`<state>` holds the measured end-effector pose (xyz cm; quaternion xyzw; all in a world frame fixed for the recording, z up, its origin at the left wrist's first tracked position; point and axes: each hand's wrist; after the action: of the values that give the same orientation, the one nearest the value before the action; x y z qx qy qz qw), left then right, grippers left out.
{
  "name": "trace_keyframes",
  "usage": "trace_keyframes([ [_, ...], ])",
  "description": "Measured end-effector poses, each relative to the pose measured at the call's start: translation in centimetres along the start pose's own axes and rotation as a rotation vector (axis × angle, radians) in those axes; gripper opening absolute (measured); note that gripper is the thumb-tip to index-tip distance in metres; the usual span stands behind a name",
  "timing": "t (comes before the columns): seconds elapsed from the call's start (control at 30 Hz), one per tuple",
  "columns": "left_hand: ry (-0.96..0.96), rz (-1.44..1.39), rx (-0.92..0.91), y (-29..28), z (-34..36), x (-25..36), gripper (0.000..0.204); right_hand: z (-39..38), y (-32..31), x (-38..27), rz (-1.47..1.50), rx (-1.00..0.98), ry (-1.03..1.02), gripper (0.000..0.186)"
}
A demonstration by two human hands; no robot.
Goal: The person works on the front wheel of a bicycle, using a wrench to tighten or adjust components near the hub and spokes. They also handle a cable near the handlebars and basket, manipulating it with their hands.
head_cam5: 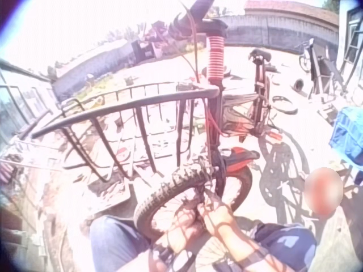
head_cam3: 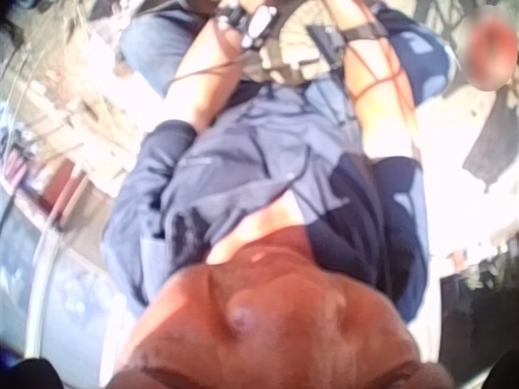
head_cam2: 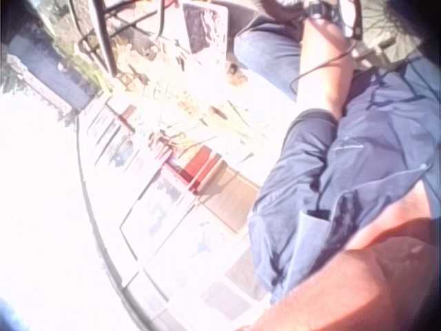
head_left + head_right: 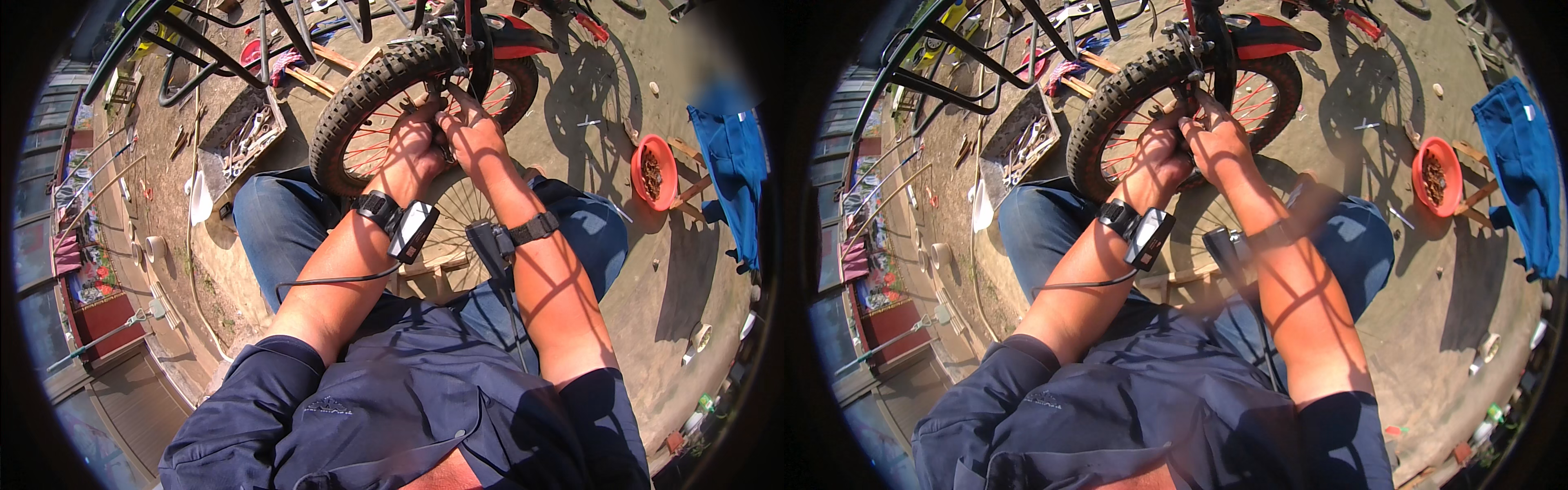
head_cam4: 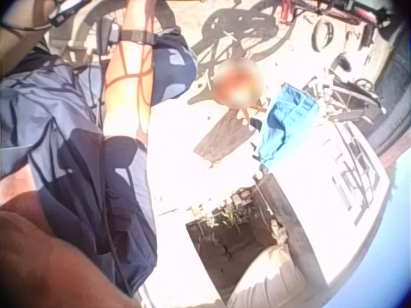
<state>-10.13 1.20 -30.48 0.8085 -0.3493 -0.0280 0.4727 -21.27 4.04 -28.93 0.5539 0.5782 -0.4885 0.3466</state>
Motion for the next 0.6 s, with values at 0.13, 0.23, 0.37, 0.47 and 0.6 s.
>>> trace_keyframes([
  [0.13,0.096,0.157,0.039,-0.1,0.4,-0.4,0.015,0.0,0.0,0.0,0.014,0.004,0.014,0.055],
  [0.23,0.153,0.354,0.068,0.6,-0.2,-0.4,0.021,0.0,-0.1,0.2,0.007,0.009,0.0,0.054],
  [0.37,0.202,0.601,0.037,0.5,-0.5,0.1,0.037,0.2,0.0,0.7,0.011,0.034,-0.025,0.052],
  [0.47,0.488,1.027,-0.131,-3.9,1.8,0.2,0.051,-0.3,0.0,-0.4,0.055,-0.022,0.051,0.048],
  [0.6,0.641,1.25,-0.234,-6.4,3.4,0.7,0.064,-0.3,-0.1,-0.4,0.094,-0.064,0.104,0.045],
])
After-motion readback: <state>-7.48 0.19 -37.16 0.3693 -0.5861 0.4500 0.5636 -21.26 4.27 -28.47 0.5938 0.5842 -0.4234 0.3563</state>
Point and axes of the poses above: each hand's wrist, its own z-axis towards the middle knuckle, its own y-axis out of the palm, x = y × z, and after that the axes turned 6 degrees about -z, right-handed
